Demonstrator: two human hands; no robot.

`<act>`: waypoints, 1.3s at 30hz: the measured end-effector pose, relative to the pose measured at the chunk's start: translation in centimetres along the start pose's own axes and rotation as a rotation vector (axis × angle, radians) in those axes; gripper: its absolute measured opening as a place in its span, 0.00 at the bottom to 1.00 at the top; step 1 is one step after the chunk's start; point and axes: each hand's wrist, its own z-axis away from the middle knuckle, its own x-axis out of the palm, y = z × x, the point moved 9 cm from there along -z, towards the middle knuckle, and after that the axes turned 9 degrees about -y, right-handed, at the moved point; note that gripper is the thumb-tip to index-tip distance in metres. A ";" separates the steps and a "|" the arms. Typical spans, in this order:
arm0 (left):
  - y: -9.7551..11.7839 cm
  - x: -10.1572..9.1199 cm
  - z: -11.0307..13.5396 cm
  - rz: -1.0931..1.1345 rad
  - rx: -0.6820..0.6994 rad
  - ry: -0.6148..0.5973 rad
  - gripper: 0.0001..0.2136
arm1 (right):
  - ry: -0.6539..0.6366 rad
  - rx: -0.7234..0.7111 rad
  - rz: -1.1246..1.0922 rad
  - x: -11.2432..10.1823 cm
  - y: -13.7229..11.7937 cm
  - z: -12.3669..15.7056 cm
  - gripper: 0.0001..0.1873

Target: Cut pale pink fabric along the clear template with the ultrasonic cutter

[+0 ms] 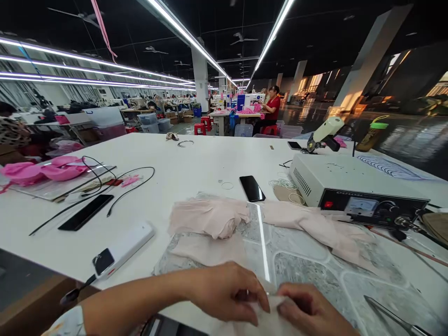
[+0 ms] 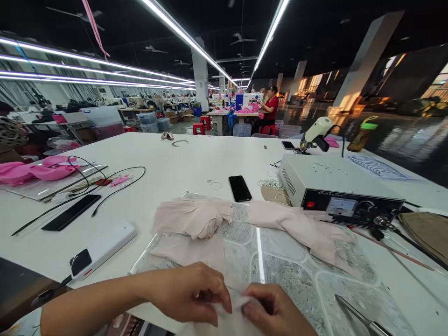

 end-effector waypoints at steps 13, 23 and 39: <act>-4.2 -2.9 7.6 -0.890 -0.012 0.331 0.16 | 0.310 -0.788 0.685 2.8 -8.0 -2.2 0.15; -7.3 -10.6 7.4 -0.744 -0.217 0.665 0.13 | 0.528 -0.560 0.643 -5.3 -9.1 -7.0 0.06; -8.1 -3.3 9.7 -0.723 -0.221 0.453 0.18 | 0.165 -0.698 0.786 4.4 -4.0 -3.6 0.17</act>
